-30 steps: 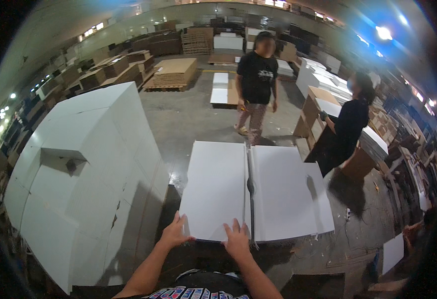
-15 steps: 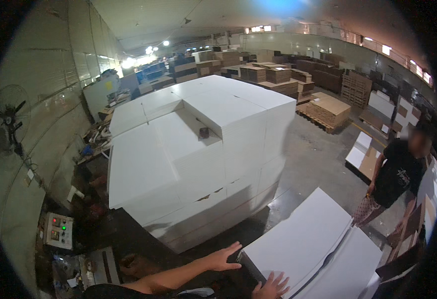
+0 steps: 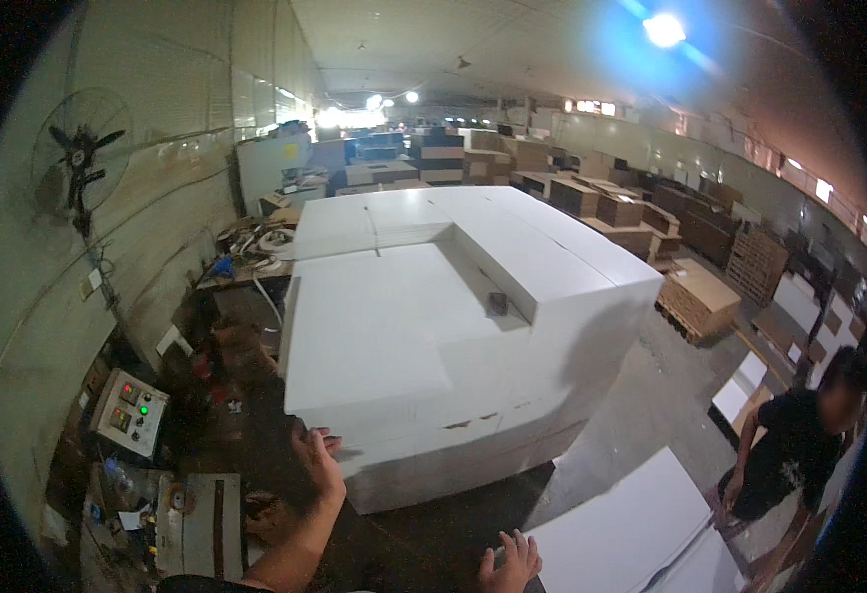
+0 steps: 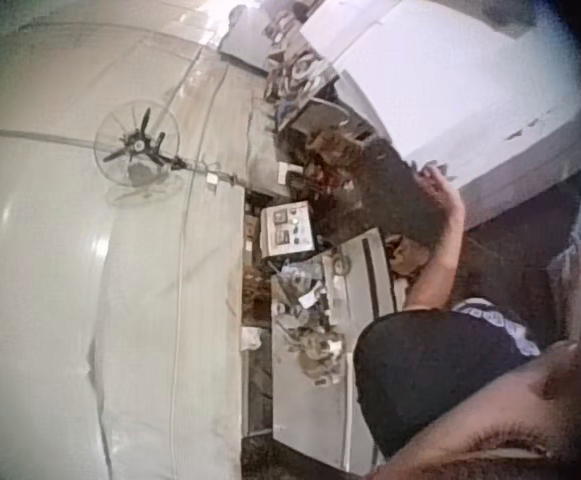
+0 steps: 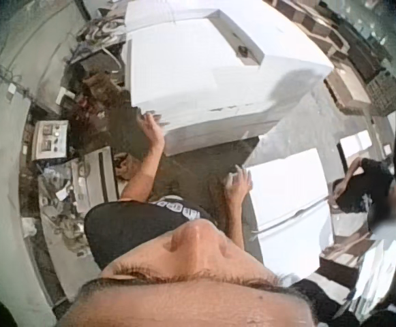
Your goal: The person repeatedly picks up white rectangular panels from a stack, places them on a workbench, and then returns them to the stack. The cycle of picking, placing, and restacking is repeated throughout the clip.
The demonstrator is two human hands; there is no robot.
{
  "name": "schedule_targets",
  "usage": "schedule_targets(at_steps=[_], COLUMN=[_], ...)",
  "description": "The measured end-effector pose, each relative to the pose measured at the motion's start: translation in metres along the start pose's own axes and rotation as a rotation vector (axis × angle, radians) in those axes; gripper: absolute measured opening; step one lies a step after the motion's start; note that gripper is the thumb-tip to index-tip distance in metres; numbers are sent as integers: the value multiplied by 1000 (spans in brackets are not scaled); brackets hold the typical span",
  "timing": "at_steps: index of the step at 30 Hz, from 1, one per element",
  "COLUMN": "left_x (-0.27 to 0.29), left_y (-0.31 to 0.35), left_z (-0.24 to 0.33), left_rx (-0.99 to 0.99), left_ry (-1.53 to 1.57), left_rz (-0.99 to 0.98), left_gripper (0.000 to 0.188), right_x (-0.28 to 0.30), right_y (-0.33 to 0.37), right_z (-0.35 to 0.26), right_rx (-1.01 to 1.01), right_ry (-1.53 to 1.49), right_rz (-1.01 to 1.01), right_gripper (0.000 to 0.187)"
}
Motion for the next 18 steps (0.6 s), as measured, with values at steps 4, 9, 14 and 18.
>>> schedule_targets(at_steps=[4,9,14,18], left_x=[5,10,15,15], left_y=[-70,-113,-141,-151], left_z=[52,70,82,96], left_rx=[-70,24,-125,-166], left_ry=[6,-248,-368,-401], left_rz=[-86,-381,-542,-633], left_gripper=[55,61,75,77], right_x=[-48,-97,-147,-175], right_y=[-46,-135,-199,-218], right_z=[-62,-157,-247,-277], right_rx=[97,72,22,60], right_ry=[-292,-413,-552,-254], right_rz=[25,47,199,218], right_gripper=[62,59,54,59])
Point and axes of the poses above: each hand's wrist, its own y-axis away from the middle knuckle, its own x-axis out of the back of the hand, z = x × y, the point moved 3 cm from there along -y, towards the middle knuckle, and after that the axes turned 13 degrees about z, right-handed, at the moved point
